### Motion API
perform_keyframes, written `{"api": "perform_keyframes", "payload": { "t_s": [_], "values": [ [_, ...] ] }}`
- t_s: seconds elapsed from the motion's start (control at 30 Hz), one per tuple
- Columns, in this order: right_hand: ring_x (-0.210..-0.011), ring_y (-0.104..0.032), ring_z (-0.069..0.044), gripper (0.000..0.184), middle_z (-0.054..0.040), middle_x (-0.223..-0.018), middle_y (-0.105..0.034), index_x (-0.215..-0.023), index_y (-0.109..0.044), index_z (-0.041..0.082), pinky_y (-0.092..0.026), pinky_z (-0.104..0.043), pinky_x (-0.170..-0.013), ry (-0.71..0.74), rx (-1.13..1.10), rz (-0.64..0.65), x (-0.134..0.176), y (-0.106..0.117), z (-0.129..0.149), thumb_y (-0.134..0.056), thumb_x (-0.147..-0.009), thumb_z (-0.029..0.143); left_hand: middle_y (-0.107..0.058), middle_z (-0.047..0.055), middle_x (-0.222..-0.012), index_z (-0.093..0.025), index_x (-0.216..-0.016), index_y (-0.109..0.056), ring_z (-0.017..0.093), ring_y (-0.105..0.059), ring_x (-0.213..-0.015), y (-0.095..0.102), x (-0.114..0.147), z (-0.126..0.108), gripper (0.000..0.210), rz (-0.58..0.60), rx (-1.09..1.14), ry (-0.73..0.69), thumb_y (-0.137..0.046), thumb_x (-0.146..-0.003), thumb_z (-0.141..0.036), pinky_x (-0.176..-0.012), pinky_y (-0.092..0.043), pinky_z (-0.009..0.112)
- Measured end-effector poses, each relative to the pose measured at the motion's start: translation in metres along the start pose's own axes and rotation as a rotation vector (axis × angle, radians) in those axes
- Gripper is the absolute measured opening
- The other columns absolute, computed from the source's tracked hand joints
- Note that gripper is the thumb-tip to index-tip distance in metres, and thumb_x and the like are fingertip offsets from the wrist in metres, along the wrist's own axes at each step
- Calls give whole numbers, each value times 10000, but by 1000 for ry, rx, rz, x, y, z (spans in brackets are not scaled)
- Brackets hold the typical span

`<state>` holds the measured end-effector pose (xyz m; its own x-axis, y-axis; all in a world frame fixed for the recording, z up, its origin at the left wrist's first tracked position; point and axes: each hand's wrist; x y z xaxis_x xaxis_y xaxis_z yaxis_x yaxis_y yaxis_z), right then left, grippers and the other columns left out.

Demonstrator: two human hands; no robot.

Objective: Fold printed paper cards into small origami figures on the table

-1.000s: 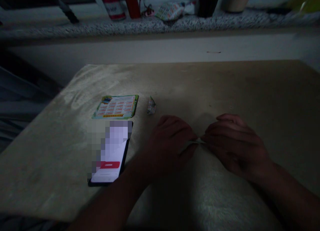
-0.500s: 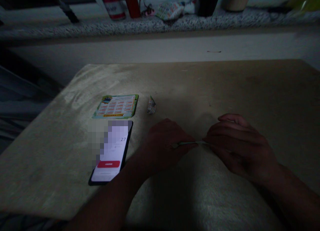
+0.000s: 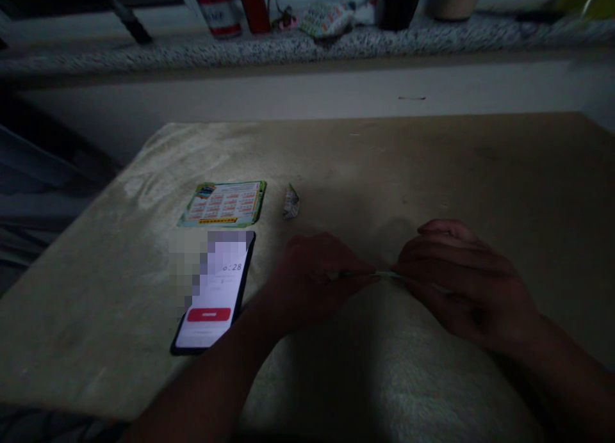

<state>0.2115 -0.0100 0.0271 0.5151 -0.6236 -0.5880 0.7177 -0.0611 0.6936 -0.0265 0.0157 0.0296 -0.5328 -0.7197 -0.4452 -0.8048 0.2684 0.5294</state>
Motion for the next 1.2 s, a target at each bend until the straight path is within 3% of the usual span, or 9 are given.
{"api": "perform_keyframes", "payload": {
  "t_s": [0.17, 0.4, 0.6, 0.8, 1.03, 1.2],
  "values": [
    [-713, -701, -184, 109, -51, -788, -748, -897, -710, 160, -520, -438, -839, -67, -122, -28, -1, -1, 0, -729, -853, 62, -783, -9, -726, -190, -903, -812, 93, -687, -611, 3, 2, 0, 85, 30, 46, 52, -774, -845, -142, -583, -500, 194],
    [-745, -698, -207, 166, -28, -790, -742, -929, -728, 206, -553, -447, -843, -199, -236, -135, 0, -5, 1, -735, -842, 65, -780, -8, -657, -189, -824, -827, 108, -693, -539, 5, -2, -5, 30, -2, 187, 307, -818, -797, -179, -477, -486, 165],
    [-738, -707, -206, 172, -17, -780, -738, -898, -716, 223, -564, -439, -848, -232, -250, -170, 2, -6, 1, -735, -840, 63, -776, -10, -630, -197, -765, -829, 117, -691, -517, 5, -4, -8, 31, -42, 189, 353, -830, -769, -166, -471, -498, 167],
    [-792, -725, -195, 164, -10, -804, -747, -921, -726, 241, -593, -339, -744, -301, -288, -227, 6, -6, 1, -721, -865, 87, -780, -1, -638, -203, -756, -827, 133, -704, -531, -1, -2, -6, 12, -89, 321, 450, -838, -760, -198, -465, -520, 181],
    [-805, -742, -170, 110, -13, -925, -777, -945, -741, 250, -611, -279, -731, -415, -353, -214, 12, -10, -1, -742, -878, 163, -804, -1, -731, -175, -773, -770, 147, -755, -642, -11, -2, 2, 52, -404, 395, 555, -803, -797, -208, -573, -611, 218],
    [-752, -740, -164, 104, -10, -864, -780, -908, -741, 248, -602, -271, -664, -409, -292, -272, 10, -14, 2, -747, -866, 152, -817, 40, -819, -165, -870, -731, 177, -779, -719, -21, 3, 4, 125, -305, 549, 525, -784, -827, -270, -644, -649, 261]
  ]
}}
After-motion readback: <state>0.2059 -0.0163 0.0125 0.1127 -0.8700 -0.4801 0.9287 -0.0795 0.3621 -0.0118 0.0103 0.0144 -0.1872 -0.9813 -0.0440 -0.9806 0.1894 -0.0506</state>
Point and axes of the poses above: each hand's wrist, its own x-axis away from the middle knuckle, its own y-axis out of the back of the hand, z = x × y
